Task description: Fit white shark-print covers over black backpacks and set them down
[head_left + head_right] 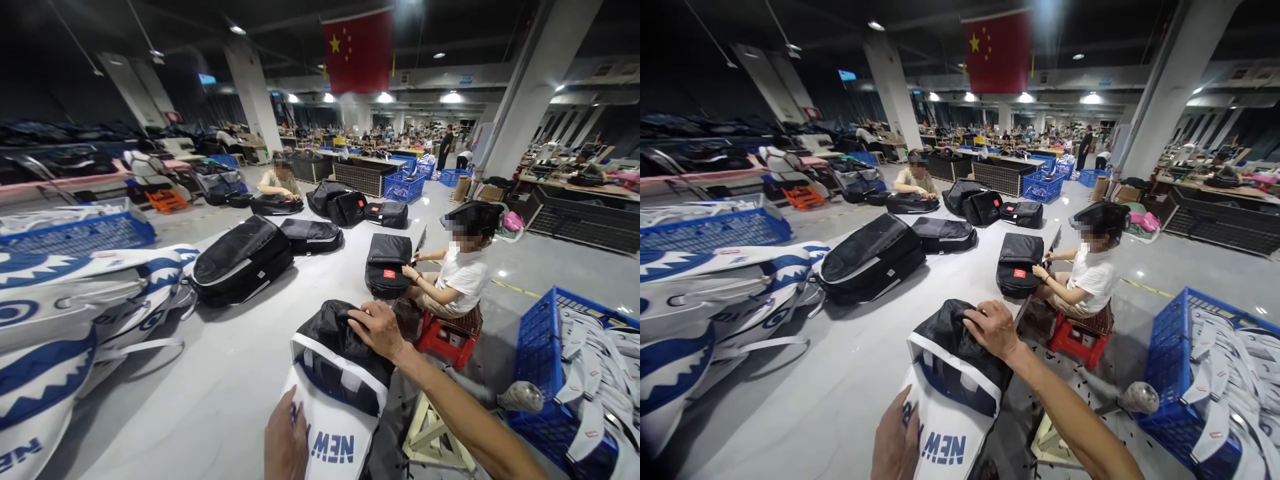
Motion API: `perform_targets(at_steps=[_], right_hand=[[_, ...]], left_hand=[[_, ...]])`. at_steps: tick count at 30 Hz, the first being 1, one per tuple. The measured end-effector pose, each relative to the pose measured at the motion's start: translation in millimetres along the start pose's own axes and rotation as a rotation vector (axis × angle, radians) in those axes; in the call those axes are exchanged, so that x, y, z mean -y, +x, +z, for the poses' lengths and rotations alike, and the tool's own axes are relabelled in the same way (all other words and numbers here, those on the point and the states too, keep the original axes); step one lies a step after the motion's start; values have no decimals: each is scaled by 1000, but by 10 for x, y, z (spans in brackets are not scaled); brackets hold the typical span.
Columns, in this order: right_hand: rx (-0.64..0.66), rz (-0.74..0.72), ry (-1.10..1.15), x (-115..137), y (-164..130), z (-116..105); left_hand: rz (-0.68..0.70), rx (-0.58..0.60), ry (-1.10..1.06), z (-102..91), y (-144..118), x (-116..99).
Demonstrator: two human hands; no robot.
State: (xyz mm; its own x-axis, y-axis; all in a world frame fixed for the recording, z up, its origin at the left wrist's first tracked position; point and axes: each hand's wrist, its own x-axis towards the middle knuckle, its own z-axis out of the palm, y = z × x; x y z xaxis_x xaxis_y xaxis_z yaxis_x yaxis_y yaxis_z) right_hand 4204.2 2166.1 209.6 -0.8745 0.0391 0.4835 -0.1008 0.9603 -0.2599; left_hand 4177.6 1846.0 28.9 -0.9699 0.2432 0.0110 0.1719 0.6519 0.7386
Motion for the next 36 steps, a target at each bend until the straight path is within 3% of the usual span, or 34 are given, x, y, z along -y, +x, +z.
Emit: perform_targets(at_steps=[2,4,6,8,11,14,17,19,21,24,29,33,35,36], right_hand=[[73,-8,-22,96,60,-23],[152,7,-34,210,105,-78],[204,50,-66,333,95,-153],[254,90,-103,458,0,-196],[283,79,-141,621,-281,-93],[191,65,-213,649,-598,175],[25,104,-256,458,-867,357],[-108,90,-236,247,-1046,333],[-209,58,-206,36,-1254,192],[-254,55,-203,-182,-1634,-143],[-318,164,-312,-293,-2383,-671],[-389,311,-468,-345,-3045,-980],[-415,365,-541,-378,-3359,-1124],[-430,387,-569,-394,-3501,-1194]], left_hand=[[341,207,56,-142,160,-144],[575,510,169,-212,377,-283],[658,743,298,-193,613,-391],[673,856,419,-92,810,-467],[665,870,581,129,953,-576],[679,847,658,316,891,-710],[678,835,704,429,661,-831],[679,839,709,487,447,-899],[677,883,685,551,217,-973],[656,963,662,698,-118,-1101],[807,1074,571,1217,-611,-1254],[1118,1163,454,1723,-853,-1411],[1361,1079,273,1857,-892,-1575],[1472,972,130,1882,-893,-1686]])
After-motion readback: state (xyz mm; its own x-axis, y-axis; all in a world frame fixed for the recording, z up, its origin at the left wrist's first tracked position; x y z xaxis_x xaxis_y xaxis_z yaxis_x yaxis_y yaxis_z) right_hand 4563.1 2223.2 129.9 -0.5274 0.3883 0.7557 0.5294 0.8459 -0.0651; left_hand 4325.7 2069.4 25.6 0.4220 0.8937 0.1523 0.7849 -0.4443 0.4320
